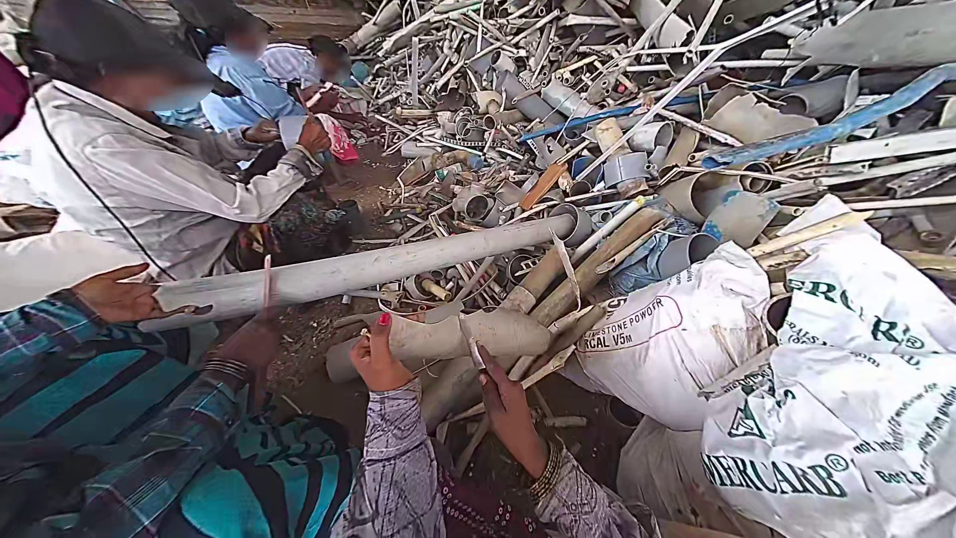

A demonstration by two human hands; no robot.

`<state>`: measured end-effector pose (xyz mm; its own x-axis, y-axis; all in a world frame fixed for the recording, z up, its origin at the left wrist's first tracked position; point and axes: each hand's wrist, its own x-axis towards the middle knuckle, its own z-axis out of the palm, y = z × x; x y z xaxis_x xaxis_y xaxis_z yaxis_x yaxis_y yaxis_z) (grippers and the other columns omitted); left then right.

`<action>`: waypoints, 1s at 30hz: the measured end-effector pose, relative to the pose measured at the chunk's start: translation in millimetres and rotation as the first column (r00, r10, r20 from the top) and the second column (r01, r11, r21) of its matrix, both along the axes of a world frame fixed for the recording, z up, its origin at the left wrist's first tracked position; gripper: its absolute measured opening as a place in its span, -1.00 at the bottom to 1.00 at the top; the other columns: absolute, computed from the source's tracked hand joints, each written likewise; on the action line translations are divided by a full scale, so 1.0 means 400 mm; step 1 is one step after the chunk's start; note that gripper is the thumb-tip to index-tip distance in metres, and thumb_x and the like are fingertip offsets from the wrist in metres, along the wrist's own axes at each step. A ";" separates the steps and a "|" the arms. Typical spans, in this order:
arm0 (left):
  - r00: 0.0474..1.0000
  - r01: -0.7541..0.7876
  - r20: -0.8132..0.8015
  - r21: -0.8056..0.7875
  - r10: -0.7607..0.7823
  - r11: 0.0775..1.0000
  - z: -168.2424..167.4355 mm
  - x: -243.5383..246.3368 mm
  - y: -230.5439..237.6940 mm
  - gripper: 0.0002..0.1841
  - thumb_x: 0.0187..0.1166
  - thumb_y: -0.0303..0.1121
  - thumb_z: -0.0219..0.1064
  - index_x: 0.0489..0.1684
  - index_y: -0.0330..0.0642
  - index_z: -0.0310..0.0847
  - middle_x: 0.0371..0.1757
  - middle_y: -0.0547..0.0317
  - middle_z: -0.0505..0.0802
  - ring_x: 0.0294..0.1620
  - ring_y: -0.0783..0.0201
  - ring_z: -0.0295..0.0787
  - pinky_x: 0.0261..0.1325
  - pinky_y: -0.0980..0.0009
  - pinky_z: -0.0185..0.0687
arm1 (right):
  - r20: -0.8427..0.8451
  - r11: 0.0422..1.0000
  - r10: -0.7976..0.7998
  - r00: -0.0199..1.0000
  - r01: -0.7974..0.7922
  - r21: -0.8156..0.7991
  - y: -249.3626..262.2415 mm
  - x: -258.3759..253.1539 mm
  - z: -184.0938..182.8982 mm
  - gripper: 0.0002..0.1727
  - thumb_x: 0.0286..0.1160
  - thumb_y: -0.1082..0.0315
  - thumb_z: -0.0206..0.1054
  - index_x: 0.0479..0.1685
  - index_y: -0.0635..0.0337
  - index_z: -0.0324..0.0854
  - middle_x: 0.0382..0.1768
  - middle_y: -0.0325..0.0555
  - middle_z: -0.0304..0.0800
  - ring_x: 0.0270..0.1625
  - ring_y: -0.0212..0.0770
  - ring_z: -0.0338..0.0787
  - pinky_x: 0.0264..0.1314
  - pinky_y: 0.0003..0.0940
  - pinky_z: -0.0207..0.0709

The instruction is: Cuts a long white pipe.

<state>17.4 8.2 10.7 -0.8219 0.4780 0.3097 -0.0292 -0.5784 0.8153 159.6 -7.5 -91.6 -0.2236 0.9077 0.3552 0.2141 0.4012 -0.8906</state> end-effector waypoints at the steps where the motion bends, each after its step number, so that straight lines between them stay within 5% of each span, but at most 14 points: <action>1: 1.000 -0.021 0.013 -0.013 0.021 1.000 0.004 -0.001 0.001 -0.52 0.60 -0.58 -0.12 -0.71 0.13 0.53 -0.67 0.62 0.78 -0.58 0.69 0.74 -0.39 0.67 0.70 | -0.007 0.997 0.006 1.000 -0.005 0.071 -0.013 -0.015 0.001 -0.51 0.66 0.47 0.11 0.54 0.50 0.50 -0.55 0.09 0.73 -0.68 -0.28 0.49 -0.51 -0.30 0.48; 3: 0.998 -0.045 0.041 -0.041 0.047 0.998 0.004 -0.006 -0.003 -0.53 0.62 -0.57 -0.09 -0.72 0.12 0.50 -0.68 0.63 0.76 -0.59 0.71 0.72 -0.40 0.68 0.69 | 0.048 0.998 -0.066 0.997 0.066 0.006 0.014 0.000 -0.051 -0.51 0.68 0.47 0.09 0.56 0.46 0.49 -0.55 0.14 0.72 -0.66 -0.18 0.51 -0.47 -0.19 0.49; 6: 0.996 -0.069 0.045 -0.066 0.072 0.995 0.003 -0.017 -0.005 -0.54 0.63 -0.56 -0.07 -0.75 0.12 0.45 -0.72 0.64 0.70 -0.62 0.72 0.67 -0.44 0.70 0.64 | 0.243 0.901 -0.190 0.951 0.267 -0.342 0.140 0.088 -0.166 -0.48 0.86 0.40 -0.04 0.76 0.29 0.26 -0.12 0.31 0.77 -0.34 0.03 0.67 -0.16 -0.02 0.53; 8: 0.998 -0.053 0.018 -0.048 0.054 0.997 0.006 -0.008 -0.002 -0.53 0.63 -0.57 -0.09 -0.74 0.13 0.45 -0.71 0.65 0.71 -0.61 0.72 0.68 -0.43 0.69 0.65 | 0.311 0.856 -0.181 0.933 0.305 -0.417 0.169 0.115 -0.158 -0.46 0.88 0.38 -0.04 0.80 0.25 0.21 0.14 0.46 0.77 0.00 0.30 0.80 0.22 0.22 0.52; 13: 0.996 -0.062 0.056 -0.071 0.066 0.996 0.027 0.014 0.000 -0.55 0.70 -0.55 -0.09 -0.65 0.03 0.52 -0.66 0.60 0.78 -0.57 0.68 0.76 -0.38 0.66 0.74 | 0.034 0.986 -0.143 0.989 0.146 -0.084 0.026 -0.018 -0.050 -0.48 0.70 0.47 0.08 0.63 0.42 0.42 -0.37 0.20 0.81 -0.60 -0.19 0.54 -0.41 -0.17 0.51; 15: 0.992 -0.093 0.072 -0.098 0.101 0.991 0.029 0.013 -0.006 -0.56 0.71 -0.56 -0.06 -0.66 0.01 0.49 -0.68 0.62 0.74 -0.58 0.71 0.73 -0.39 0.69 0.71 | 0.072 0.970 -0.191 0.979 0.200 -0.139 0.047 -0.014 -0.079 -0.48 0.72 0.48 0.06 0.65 0.41 0.39 -0.36 0.28 0.81 -0.54 -0.02 0.65 -0.33 0.02 0.55; 18: 0.994 -0.087 0.054 -0.079 0.092 0.993 0.023 0.008 -0.012 -0.55 0.69 -0.58 -0.08 -0.67 0.05 0.51 -0.67 0.62 0.77 -0.57 0.71 0.75 -0.39 0.68 0.72 | 0.156 0.940 -0.183 0.971 0.219 -0.263 0.068 0.008 -0.072 -0.46 0.81 0.46 0.01 0.75 0.36 0.25 -0.27 0.30 0.79 -0.47 -0.04 0.61 -0.22 -0.02 0.53; 22: 0.995 -0.084 0.048 -0.096 0.088 0.992 0.025 0.010 -0.008 -0.57 0.69 -0.56 -0.07 -0.64 0.00 0.54 -0.65 0.60 0.79 -0.56 0.70 0.76 -0.38 0.68 0.72 | 0.013 0.987 -0.120 0.993 0.121 -0.106 0.003 -0.037 -0.047 -0.48 0.72 0.47 0.05 0.65 0.45 0.38 -0.54 0.05 0.67 -0.67 -0.32 0.37 -0.50 -0.28 0.40; 26: 0.992 -0.102 0.058 -0.137 0.110 0.985 0.030 0.008 -0.012 -0.57 0.72 -0.55 -0.05 -0.67 -0.01 0.48 -0.68 0.59 0.76 -0.58 0.71 0.74 -0.40 0.69 0.70 | 0.042 0.924 -0.225 0.973 0.227 -0.308 0.058 -0.020 -0.102 -0.46 0.83 0.45 -0.02 0.76 0.38 0.21 -0.30 0.15 0.72 -0.59 -0.31 0.38 -0.45 -0.29 0.37; 28: 0.995 -0.096 0.028 -0.109 0.100 0.989 0.032 0.009 -0.011 -0.57 0.69 -0.56 -0.06 -0.64 -0.01 0.53 -0.65 0.60 0.79 -0.56 0.71 0.76 -0.37 0.68 0.72 | 0.034 0.955 -0.201 0.979 0.203 -0.214 0.028 -0.035 -0.067 -0.46 0.76 0.50 0.03 0.71 0.45 0.27 -0.15 0.29 0.83 -0.53 -0.25 0.55 -0.35 -0.25 0.50; 30: 0.994 -0.095 0.040 -0.118 0.100 0.988 0.028 0.014 -0.014 -0.57 0.71 -0.56 -0.06 -0.63 -0.03 0.54 -0.65 0.60 0.79 -0.56 0.71 0.76 -0.37 0.68 0.73 | 0.040 0.968 -0.201 0.979 0.205 -0.143 -0.001 -0.042 -0.070 -0.47 0.72 0.49 0.05 0.66 0.47 0.34 -0.38 0.18 0.76 -0.62 -0.30 0.43 -0.45 -0.29 0.42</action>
<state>22.9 2.8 21.9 -0.8785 0.4253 0.2176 -0.0163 -0.4818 0.8761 142.9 -7.7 -119.7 -0.0361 0.9764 0.2130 0.3003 0.2139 -0.9295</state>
